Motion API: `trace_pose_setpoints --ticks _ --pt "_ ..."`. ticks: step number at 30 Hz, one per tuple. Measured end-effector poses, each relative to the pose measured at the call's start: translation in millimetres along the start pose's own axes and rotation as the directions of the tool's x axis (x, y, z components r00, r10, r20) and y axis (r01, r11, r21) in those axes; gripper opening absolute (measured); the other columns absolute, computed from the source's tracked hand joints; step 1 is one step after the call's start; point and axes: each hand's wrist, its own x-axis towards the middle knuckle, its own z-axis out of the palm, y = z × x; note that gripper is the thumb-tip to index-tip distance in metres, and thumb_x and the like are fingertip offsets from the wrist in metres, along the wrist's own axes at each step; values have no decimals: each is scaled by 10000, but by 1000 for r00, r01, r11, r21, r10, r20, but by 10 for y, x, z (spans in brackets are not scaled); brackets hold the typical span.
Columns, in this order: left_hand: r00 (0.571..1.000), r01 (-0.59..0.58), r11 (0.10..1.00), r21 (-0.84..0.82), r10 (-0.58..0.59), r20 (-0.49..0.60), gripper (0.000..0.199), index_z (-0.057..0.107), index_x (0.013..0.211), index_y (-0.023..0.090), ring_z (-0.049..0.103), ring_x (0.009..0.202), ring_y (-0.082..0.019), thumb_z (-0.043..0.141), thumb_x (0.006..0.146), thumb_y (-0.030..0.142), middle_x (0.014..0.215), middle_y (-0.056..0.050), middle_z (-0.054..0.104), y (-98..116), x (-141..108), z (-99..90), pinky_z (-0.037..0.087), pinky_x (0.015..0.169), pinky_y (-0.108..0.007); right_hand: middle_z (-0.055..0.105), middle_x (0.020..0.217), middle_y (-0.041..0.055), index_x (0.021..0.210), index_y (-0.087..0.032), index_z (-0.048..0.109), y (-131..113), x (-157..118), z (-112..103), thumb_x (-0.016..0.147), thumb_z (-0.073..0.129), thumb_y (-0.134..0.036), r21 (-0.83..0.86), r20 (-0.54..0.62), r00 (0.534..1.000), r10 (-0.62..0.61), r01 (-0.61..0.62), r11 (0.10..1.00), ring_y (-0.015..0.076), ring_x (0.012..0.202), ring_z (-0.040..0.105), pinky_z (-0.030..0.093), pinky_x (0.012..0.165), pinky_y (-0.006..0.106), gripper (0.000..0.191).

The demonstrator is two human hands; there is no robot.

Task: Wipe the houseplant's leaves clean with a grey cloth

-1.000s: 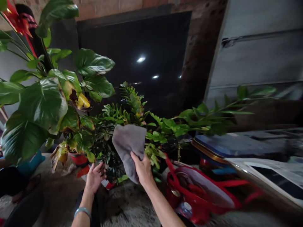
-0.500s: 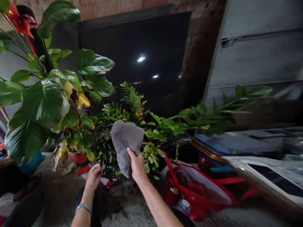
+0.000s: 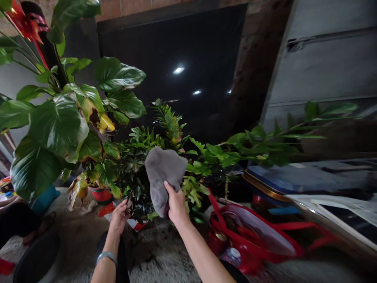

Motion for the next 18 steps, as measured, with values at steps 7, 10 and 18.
trace_pose_setpoints --ticks 7,10,18 --pt "1000 -11 1000 -14 11 16 421 743 1022 162 656 729 -179 808 612 236 898 -67 750 -7 4 -10 483 641 -277 783 976 75 933 -192 729 394 -637 -381 604 741 -504 -187 201 926 319 -284 941 328 1031 686 543 852 401 454" --pt "999 1 1000 -7 0 50 399 749 974 149 641 694 -165 831 588 207 845 -61 744 1 -3 6 473 649 -276 764 1061 94 1021 -172 705 68 -535 -285 610 736 -523 -122 160 977 143 -124 985 321 1066 669 522 901 391 540" --pt "1000 -15 1000 -21 16 18 338 731 840 143 582 577 -138 855 526 143 640 -19 679 -45 -22 46 462 622 -280 760 1052 129 1002 -130 692 227 -326 -114 595 717 -475 -79 153 964 219 -209 975 317 1033 679 528 883 383 534"
